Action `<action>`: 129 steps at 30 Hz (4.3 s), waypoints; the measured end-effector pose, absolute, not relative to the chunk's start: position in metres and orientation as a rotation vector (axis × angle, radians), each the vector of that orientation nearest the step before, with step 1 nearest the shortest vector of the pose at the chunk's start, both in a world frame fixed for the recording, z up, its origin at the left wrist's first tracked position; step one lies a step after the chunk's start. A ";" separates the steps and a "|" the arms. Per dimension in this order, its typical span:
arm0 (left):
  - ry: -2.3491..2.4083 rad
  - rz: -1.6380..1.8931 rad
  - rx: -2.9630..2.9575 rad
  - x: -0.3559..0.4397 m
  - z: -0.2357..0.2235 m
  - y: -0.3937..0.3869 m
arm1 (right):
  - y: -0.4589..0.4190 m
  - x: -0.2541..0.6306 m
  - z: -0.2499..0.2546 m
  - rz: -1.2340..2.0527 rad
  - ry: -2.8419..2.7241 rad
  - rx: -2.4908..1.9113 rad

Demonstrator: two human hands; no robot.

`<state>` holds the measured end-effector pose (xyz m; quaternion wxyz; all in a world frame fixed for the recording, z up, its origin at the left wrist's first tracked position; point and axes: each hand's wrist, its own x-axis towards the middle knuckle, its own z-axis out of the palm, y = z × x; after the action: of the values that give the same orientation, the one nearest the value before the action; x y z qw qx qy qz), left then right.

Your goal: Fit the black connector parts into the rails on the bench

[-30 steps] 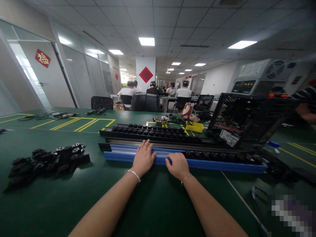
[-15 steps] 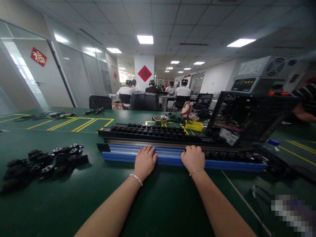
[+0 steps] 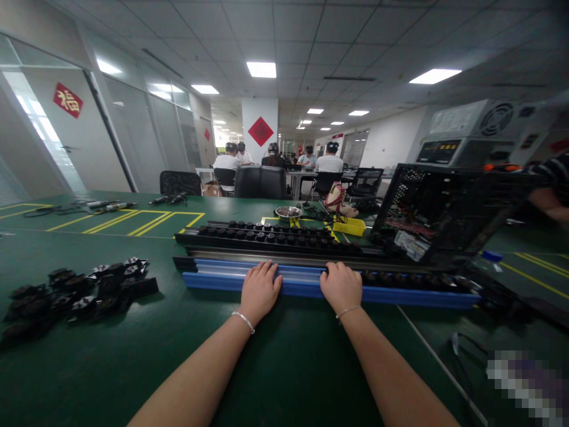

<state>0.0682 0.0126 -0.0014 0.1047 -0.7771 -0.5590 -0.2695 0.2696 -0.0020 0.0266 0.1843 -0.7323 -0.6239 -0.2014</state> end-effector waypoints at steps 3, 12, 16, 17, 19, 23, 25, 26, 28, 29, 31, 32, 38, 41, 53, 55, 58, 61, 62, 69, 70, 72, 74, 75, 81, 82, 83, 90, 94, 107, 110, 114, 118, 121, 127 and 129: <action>-1.648 -0.803 -2.297 0.069 -0.002 0.013 | -0.002 0.269 0.025 -0.554 -1.758 -2.027; -1.640 -0.788 -2.289 0.069 -0.002 0.014 | 0.002 0.267 0.018 -0.482 -1.762 -1.945; -1.629 -0.790 -2.289 0.069 -0.002 0.014 | 0.002 0.266 0.016 -0.451 -1.764 -1.919; -1.629 -0.790 -2.291 0.069 -0.002 0.013 | 0.003 0.265 0.015 -0.444 -1.764 -1.913; -1.629 -0.791 -2.290 0.069 -0.002 0.013 | 0.003 0.265 0.014 -0.426 -1.764 -1.901; -1.611 -0.810 -2.297 0.069 -0.002 0.013 | 0.004 0.264 0.011 -0.388 -1.760 -1.872; -1.591 -0.824 -2.311 0.069 -0.002 0.012 | 0.005 0.264 0.010 -0.369 -1.755 -1.853; -1.579 -0.830 -2.321 0.069 -0.002 0.011 | 0.005 0.264 0.010 -0.360 -1.748 -1.841; -1.549 -0.838 -2.348 0.070 -0.001 0.009 | 0.006 0.264 0.009 -0.347 -1.727 -1.810; -1.531 -0.839 -2.367 0.071 -0.001 0.008 | 0.006 0.264 0.008 -0.341 -1.715 -1.791; -1.495 -0.834 -2.413 0.073 0.000 0.006 | 0.006 0.263 0.008 -0.322 -1.691 -1.749; -1.477 -0.828 -2.437 0.074 0.000 0.005 | 0.006 0.262 0.007 -0.310 -1.682 -1.728; -1.383 -0.757 -2.525 0.080 -0.001 -0.002 | 0.005 0.258 0.007 -0.227 -1.662 -1.635; -1.366 -0.723 -2.530 0.081 -0.001 -0.004 | 0.004 0.257 0.007 -0.198 -1.664 -1.600; -1.355 -0.718 -2.514 0.081 -0.005 -0.003 | 0.002 0.254 0.008 -0.174 -1.700 -1.519; -1.356 -0.720 -2.518 0.081 -0.005 -0.003 | 0.002 0.253 0.008 -0.140 -1.704 -1.509; -1.362 -0.715 -2.520 0.082 -0.005 -0.004 | 0.002 0.253 0.008 -0.101 -1.706 -1.485; -1.364 -0.702 -2.523 0.082 -0.004 -0.004 | 0.002 0.253 0.010 -0.064 -1.703 -1.464; -1.365 -0.699 -2.523 0.082 -0.004 -0.004 | 0.002 0.253 0.010 -0.048 -1.700 -1.459; -1.359 -0.701 -2.517 0.082 -0.004 -0.005 | 0.003 0.255 0.010 0.013 -1.686 -1.444; -1.359 -0.700 -2.517 0.082 -0.004 -0.005 | 0.004 0.255 0.010 0.018 -1.683 -1.441; -1.354 -0.698 -2.519 0.082 -0.005 -0.005 | 0.004 0.255 0.009 0.039 -1.680 -1.432; -1.346 -0.699 -2.521 0.082 -0.006 -0.005 | 0.005 0.255 0.007 0.074 -1.674 -1.421; -1.341 -0.699 -2.521 0.082 -0.006 -0.005 | 0.005 0.254 0.007 0.093 -1.670 -1.415; -1.340 -0.698 -2.511 0.082 -0.007 -0.004 | 0.004 0.251 0.007 0.188 -1.655 -1.400; -1.342 -0.696 -2.508 0.083 -0.007 -0.004 | 0.003 0.251 0.007 0.191 -1.656 -1.401; -1.344 -0.695 -2.505 0.083 -0.007 -0.004 | 0.003 0.250 0.008 0.190 -1.659 -1.402; -1.332 -0.683 -2.482 0.083 -0.007 -0.005 | 0.000 0.243 0.011 0.229 -1.686 -1.350; -1.338 -0.674 -2.472 0.083 -0.008 -0.004 | -0.002 0.239 0.011 0.262 -1.710 -1.306; -1.426 -0.701 -2.376 0.091 -0.012 -0.007 | -0.003 0.234 0.010 0.387 -1.750 -1.237; -1.458 -0.711 -2.357 0.093 -0.012 -0.008 | -0.002 0.234 0.008 0.383 -1.759 -1.234; -1.474 -0.714 -2.358 0.095 -0.011 -0.008 | -0.002 0.234 0.006 0.268 -1.827 -1.244; -1.483 -0.730 -2.347 0.095 -0.011 -0.007 | -0.004 0.238 0.005 -0.004 -1.923 -1.305; -1.498 -0.742 -2.336 0.094 -0.011 -0.007 | -0.003 0.243 0.005 -0.143 -1.910 -1.390; -1.541 -0.772 -2.301 0.092 -0.008 -0.007 | -0.001 0.247 0.002 -0.254 -1.877 -1.552; -1.551 -0.785 -2.290 0.091 -0.006 -0.008 | -0.001 0.247 0.001 -0.256 -1.889 -1.599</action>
<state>0.0915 -0.0078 -0.0063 0.1328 -0.7896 -0.5346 -0.2705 0.2470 -0.0006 0.0009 0.3212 -0.6086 -0.7190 -0.0975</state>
